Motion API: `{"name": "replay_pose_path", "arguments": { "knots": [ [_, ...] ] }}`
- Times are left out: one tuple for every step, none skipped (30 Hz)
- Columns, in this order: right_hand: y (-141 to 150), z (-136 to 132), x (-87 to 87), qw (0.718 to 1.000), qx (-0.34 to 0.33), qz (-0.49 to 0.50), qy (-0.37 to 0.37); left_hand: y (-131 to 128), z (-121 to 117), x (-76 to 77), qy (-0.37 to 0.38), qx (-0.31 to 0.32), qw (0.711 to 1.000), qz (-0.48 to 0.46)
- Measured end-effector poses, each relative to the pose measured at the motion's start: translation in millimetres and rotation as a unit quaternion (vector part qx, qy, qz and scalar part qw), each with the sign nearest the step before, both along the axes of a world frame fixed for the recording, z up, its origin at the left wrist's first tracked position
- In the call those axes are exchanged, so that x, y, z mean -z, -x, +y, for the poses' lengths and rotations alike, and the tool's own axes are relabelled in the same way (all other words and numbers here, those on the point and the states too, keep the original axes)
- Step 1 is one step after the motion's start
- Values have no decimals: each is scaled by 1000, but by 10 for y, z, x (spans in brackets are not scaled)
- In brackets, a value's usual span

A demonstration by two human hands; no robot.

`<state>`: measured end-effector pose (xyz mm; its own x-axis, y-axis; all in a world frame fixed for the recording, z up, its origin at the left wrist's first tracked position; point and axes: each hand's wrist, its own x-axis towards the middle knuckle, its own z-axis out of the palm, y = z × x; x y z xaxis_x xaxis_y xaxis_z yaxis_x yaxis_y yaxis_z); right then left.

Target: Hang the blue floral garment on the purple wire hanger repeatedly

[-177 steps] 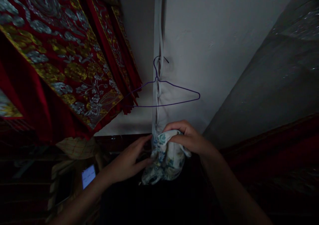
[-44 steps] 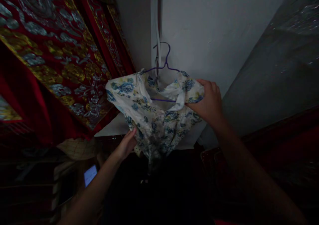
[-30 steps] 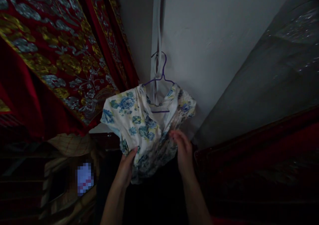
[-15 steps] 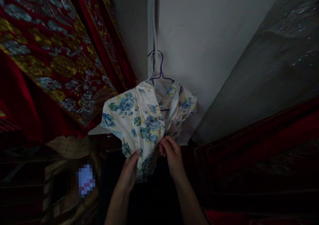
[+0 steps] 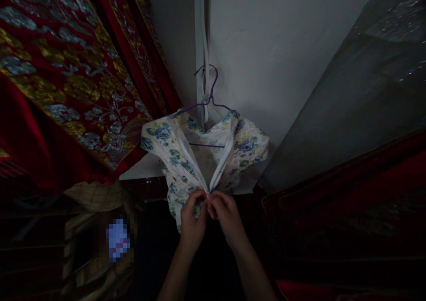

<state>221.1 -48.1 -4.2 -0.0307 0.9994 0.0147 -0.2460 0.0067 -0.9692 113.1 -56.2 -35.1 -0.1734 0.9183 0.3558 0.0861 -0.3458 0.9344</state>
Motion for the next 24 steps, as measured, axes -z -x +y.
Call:
{"name": "replay_pose_path", "arguments": {
  "knots": [
    [3,-1,-2,1000,-3,-4,-2,-18,17,-12,8,4,1000,-4],
    [0,-1,-9,1000,-9,-8,0,-29,31,-18,10,5,1000,-1],
    [-7,0,-21,1000,-17,-11,4,-36,41,-22,9,5,1000,7],
    [-17,1,-35,1000,-24,-11,9,-41,46,-22,7,7,1000,17],
    [-28,1,-49,999,-27,-10,14,-47,47,-19,5,10,1000,25],
    [-38,1,-62,999,-27,-8,18,-56,43,-14,6,13,999,32],
    [-47,1,-70,999,-24,-6,22,-70,36,-7,7,14,999,37],
    [-54,2,-74,999,-20,-5,25,-87,27,1,8,15,999,39],
    [-59,3,-73,999,-15,-5,30,-107,18,9,9,15,999,40],
    [-60,4,-67,999,-12,-5,34,-127,8,17,11,16,999,40],
    [-58,6,-58,999,-7,-4,38,-145,-1,23,13,16,999,37],
    [-54,7,-47,999,-4,0,40,-160,-8,27,16,17,999,33],
    [-47,8,-37,999,0,5,41,-170,-15,28,20,17,999,27],
    [-37,8,-28,999,3,10,41,-173,-20,26,25,19,999,20],
    [-26,7,-20,999,5,15,40,-172,-24,23,29,22,999,12],
    [-14,5,-16,999,7,18,39,-165,-27,18,32,24,999,6],
    [-2,2,-13,999,7,20,38,-155,-29,13,33,25,999,3],
    [8,-2,-12,999,7,21,37,-143,-30,10,31,25,999,1],
    [17,-6,-12,999,7,21,35,-132,-30,8,27,24,999,0],
    [23,-9,-12,999,5,20,35,-123,-29,9,23,23,999,1],
    [26,-12,-11,999,2,19,34,-117,-27,12,20,23,1000,4],
    [25,-15,-10,999,0,19,34,-114,-24,16,18,25,1000,8],
    [22,-17,-8,999,-2,18,35,-115,-21,19,18,27,999,11],
    [15,-20,-5,999,-2,16,35,-119,-19,22,19,30,999,13]
  ]
}}
